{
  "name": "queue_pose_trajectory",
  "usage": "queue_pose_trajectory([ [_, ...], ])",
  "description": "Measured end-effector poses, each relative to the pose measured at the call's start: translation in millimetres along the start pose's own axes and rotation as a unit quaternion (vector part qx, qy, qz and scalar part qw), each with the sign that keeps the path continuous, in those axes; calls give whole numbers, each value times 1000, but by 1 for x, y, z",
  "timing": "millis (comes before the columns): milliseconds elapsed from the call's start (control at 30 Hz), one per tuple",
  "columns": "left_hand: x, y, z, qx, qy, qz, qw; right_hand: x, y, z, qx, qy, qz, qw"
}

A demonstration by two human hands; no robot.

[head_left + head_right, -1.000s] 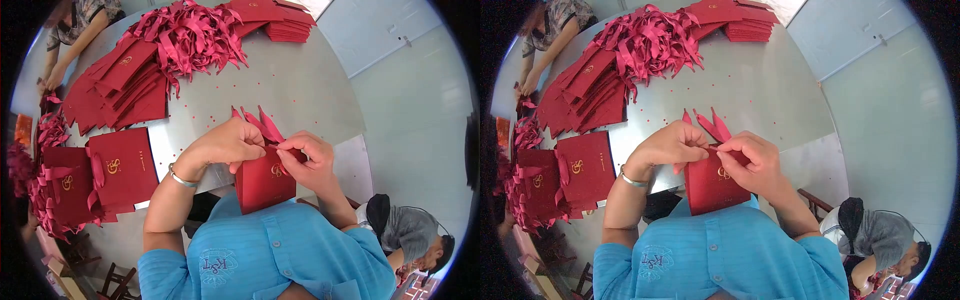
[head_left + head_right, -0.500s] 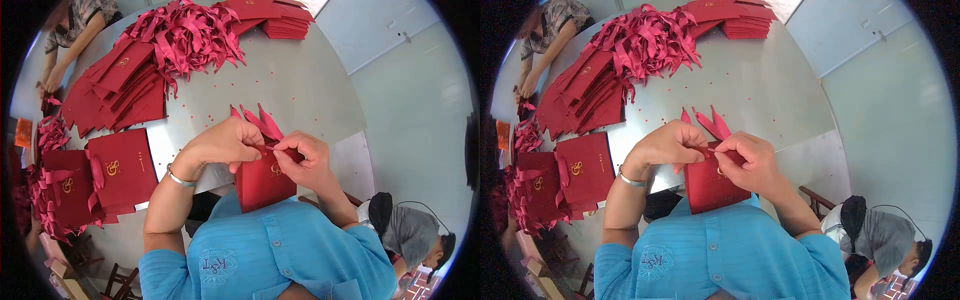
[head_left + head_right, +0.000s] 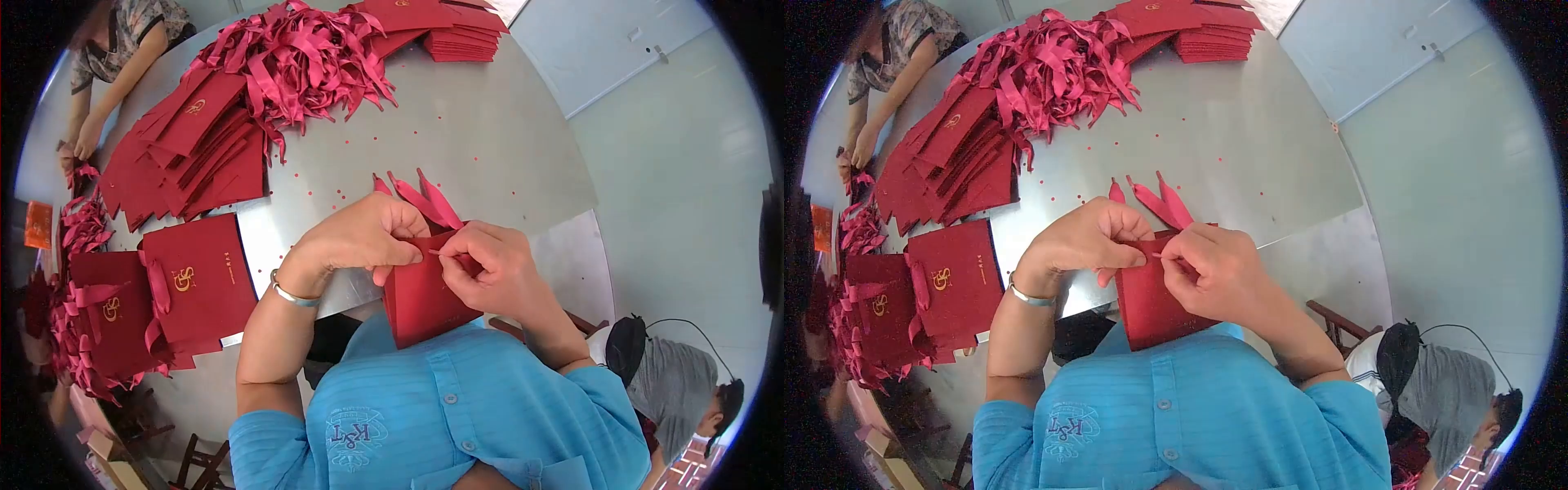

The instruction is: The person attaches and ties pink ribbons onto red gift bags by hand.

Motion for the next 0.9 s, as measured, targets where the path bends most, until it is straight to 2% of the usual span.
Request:
queue_pose_trajectory([
  [267,-2,-1,2,-10,-4,-5,1000,-7,0,10,49,-4,26,998],
  [533,-2,-2,2,-20,-1,-17,1000,-24,-8,12,150,-22,131,980],
  [667,-6,-2,2,-37,-28,-21,999,-28,-16,9,157,-22,144,977],
  [900,-5,-1,1,-56,-7,-36,998,-29,-32,0,161,-41,165,972],
])
Point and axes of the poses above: each hand's wrist, its own x-axis away from the middle knuckle, its own y-axis out of the back of the hand, z = x × y, the point moved 6 cm from there along -x, towards the middle knuckle, and after that the axes turned 6 degrees about z, right-handed, at the moved point
